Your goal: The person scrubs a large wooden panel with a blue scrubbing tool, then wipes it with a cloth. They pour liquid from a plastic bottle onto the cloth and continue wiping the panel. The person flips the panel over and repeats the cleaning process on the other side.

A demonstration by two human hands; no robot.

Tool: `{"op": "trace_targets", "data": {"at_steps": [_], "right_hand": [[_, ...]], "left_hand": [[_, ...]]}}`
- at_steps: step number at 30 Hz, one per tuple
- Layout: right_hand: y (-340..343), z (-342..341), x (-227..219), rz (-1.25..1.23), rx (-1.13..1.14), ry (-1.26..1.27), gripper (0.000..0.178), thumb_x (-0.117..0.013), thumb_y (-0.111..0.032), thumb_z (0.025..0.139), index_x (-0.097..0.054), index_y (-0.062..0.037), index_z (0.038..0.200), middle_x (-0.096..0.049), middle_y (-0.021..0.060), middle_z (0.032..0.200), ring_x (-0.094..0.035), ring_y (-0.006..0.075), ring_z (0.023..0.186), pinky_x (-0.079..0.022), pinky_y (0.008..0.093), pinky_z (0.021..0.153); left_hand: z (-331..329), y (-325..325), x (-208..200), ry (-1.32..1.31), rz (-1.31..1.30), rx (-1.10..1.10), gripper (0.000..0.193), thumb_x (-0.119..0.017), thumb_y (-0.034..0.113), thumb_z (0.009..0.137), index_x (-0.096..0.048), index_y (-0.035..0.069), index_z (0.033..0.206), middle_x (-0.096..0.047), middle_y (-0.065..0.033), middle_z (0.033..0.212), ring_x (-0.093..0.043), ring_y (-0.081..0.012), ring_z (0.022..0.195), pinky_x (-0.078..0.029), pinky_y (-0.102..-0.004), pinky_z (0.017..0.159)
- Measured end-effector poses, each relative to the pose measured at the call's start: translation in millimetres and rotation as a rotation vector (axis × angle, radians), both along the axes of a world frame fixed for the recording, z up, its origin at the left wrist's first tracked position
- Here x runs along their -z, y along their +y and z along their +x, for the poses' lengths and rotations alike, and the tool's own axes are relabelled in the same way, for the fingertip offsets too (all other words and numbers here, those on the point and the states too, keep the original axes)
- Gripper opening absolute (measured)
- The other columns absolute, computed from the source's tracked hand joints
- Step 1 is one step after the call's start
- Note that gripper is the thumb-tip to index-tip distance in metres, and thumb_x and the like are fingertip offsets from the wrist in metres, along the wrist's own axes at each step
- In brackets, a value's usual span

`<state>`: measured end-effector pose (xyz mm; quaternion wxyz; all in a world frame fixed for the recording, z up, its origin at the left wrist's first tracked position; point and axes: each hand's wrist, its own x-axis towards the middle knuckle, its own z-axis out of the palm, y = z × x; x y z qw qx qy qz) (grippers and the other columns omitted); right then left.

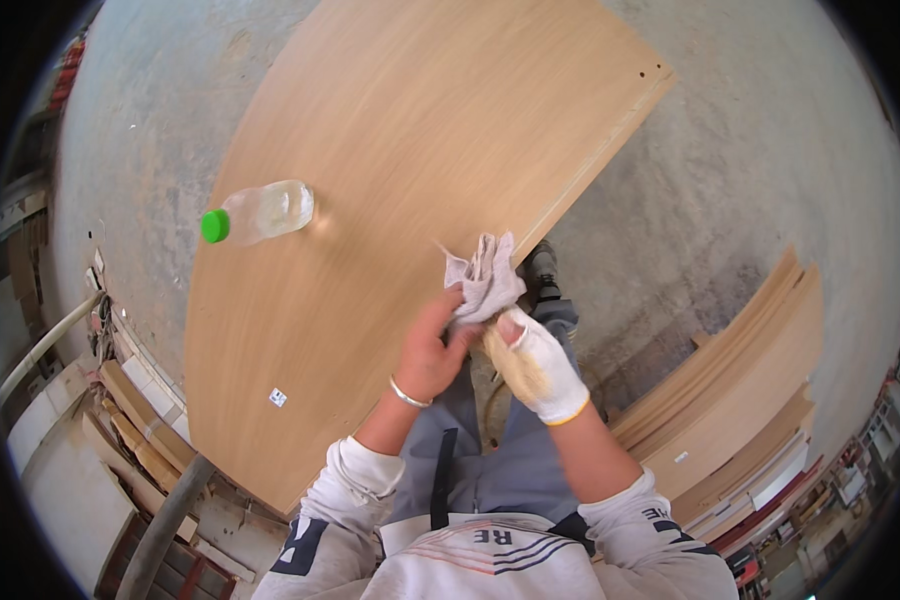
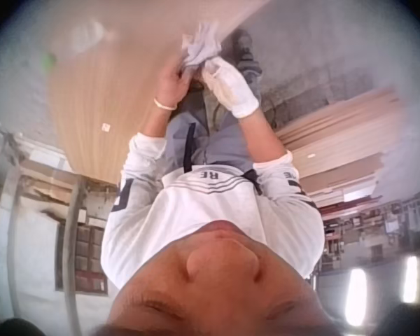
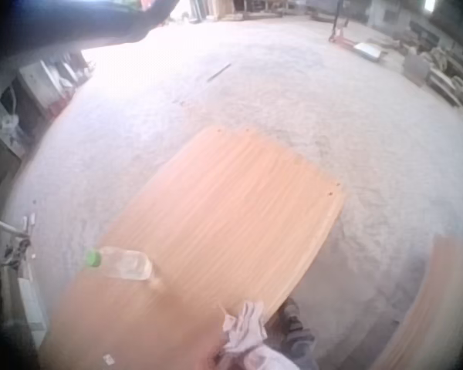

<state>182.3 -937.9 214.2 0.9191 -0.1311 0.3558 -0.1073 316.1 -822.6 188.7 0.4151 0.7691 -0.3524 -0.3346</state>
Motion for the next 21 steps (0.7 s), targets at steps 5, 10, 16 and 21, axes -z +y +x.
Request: {"op": "trace_targets", "data": {"at_steps": [5, 10, 16, 21], "right_hand": [[-47.7, -29.7, -11.9, -0.517, -0.142, 0.211, 0.063, -0.067, -0.004, 0.093, -0.045, 0.0002, 0.152, -0.058, 0.0116, 0.144, -0.057, 0.0205, 0.128, -0.044, 0.0351, 0.11], [-86.7, -26.4, 31.3, -0.411, -0.219, -0.068, 0.093, -0.076, -0.05, 0.088, -0.038, 0.0022, 0.155, -0.051, 0.017, 0.151, -0.047, 0.0287, 0.141, -0.037, 0.0417, 0.118], [-50.5, -19.3, 103.2, 0.307, -0.316, -0.21, 0.093, -0.053, -0.072, 0.093, -0.036, -0.0072, 0.157, -0.041, 0.0092, 0.16, -0.045, 0.0241, 0.143, -0.036, 0.0408, 0.12], [-53.8, 1.4, 62.9, 0.12, -0.212, -0.264, 0.137, -0.069, -0.088, 0.056, -0.031, -0.0051, 0.158, -0.041, 0.016, 0.159, -0.044, 0.0301, 0.144, -0.038, 0.0464, 0.119]], "left_hand": [[54.2, -4.6, -22.1, 0.904, 0.166, -0.154, 0.034, -0.063, 0.012, 0.1, -0.063, -0.003, 0.13, -0.071, -0.0057, 0.118, -0.066, -0.0142, 0.106, -0.053, -0.0309, 0.092], [74.0, -24.2, -49.4, 1.221, 0.144, 0.078, 0.037, -0.062, 0.011, 0.1, -0.057, -0.001, 0.135, -0.07, -0.0054, 0.114, -0.065, -0.0133, 0.104, -0.052, -0.0316, 0.093], [81.6, -54.3, -39.6, 1.136, 0.136, 0.372, 0.052, -0.063, 0.003, 0.094, -0.046, -0.001, 0.143, -0.067, -0.0077, 0.121, -0.063, -0.0154, 0.111, -0.05, -0.0322, 0.098], [99.9, -67.4, -39.6, 0.814, 0.142, 0.362, 0.055, -0.059, -0.004, 0.088, -0.048, -0.002, 0.141, -0.064, -0.0117, 0.125, -0.06, -0.0194, 0.118, -0.048, -0.0346, 0.102]]}}
